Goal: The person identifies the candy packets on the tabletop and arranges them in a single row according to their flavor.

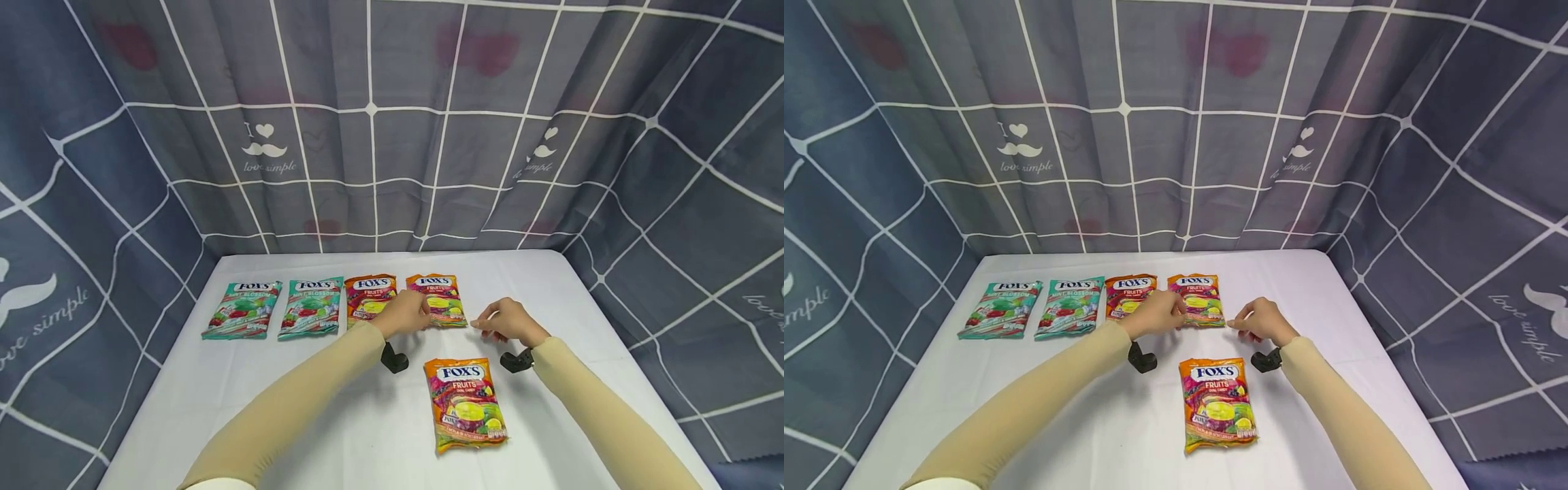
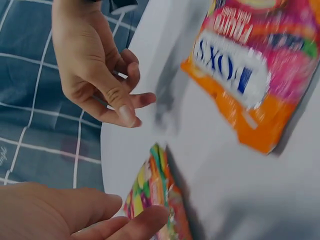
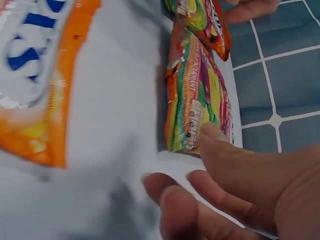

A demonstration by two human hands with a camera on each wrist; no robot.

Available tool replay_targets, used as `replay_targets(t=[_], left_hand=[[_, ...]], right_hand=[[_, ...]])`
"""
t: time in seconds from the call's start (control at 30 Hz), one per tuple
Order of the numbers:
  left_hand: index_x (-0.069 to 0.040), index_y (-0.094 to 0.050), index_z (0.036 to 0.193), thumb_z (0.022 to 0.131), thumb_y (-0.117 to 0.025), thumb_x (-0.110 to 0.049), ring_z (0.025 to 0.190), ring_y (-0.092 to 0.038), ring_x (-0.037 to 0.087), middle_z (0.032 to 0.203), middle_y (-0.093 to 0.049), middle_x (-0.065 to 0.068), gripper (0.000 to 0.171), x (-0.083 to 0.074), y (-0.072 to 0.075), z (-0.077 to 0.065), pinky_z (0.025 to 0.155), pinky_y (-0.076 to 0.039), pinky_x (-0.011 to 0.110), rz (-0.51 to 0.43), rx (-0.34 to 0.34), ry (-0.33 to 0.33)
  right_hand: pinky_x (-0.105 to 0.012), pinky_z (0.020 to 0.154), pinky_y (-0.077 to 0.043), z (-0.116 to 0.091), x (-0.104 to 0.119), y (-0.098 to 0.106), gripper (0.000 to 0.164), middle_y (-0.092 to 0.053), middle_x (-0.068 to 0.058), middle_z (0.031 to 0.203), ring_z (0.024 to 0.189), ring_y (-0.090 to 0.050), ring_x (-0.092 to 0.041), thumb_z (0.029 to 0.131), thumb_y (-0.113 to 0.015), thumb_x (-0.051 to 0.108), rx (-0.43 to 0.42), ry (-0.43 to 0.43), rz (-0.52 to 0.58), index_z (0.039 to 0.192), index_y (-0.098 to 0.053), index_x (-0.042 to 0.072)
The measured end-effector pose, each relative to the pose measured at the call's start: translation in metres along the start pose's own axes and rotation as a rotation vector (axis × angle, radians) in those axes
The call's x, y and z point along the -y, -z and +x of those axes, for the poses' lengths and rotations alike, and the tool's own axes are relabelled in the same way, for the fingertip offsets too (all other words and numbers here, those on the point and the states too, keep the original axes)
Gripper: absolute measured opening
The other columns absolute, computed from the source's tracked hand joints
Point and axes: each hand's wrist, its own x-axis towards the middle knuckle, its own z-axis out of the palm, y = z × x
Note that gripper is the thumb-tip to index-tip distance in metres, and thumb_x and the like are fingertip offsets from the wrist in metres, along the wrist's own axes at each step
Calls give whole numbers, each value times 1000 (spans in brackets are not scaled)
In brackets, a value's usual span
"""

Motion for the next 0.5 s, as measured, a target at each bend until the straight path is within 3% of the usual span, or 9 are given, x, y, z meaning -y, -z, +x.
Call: replay_targets(t=[0.13,0.27,0.37,0.5], left_hand=[[-3,-76,106,107,-73,-14,74,-65,18,84,-80,8,12,0,-2,-14,74,-53,31,-80,83,-1],[-4,-74,103,106,-75,-16,82,-72,31,83,-80,10,12,0,-2,-30,66,-49,27,-197,167,15],[-4,-75,103,106,-76,-17,90,-76,40,83,-80,10,14,2,-4,-42,65,-53,27,-242,215,23],[-3,-75,105,105,-77,-17,84,-77,44,81,-79,8,15,7,-12,-58,64,-52,28,-248,255,36]], right_hand=[[-33,57,-48,-18,-7,-2,30,-74,-9,80,60,-57,-17,100,-84,27,32,-7,-31,108,-76,0],[-33,56,-50,-34,-14,-4,35,-74,-8,79,60,-59,-19,99,-85,31,65,-14,-36,108,-74,0],[-32,54,-50,-43,-18,-8,37,-75,-8,79,59,-60,-18,97,-87,35,82,-28,-28,106,-74,2],[-31,51,-49,-56,-22,-13,36,-75,-7,78,57,-61,-17,96,-88,35,108,-12,-26,103,-75,2]])
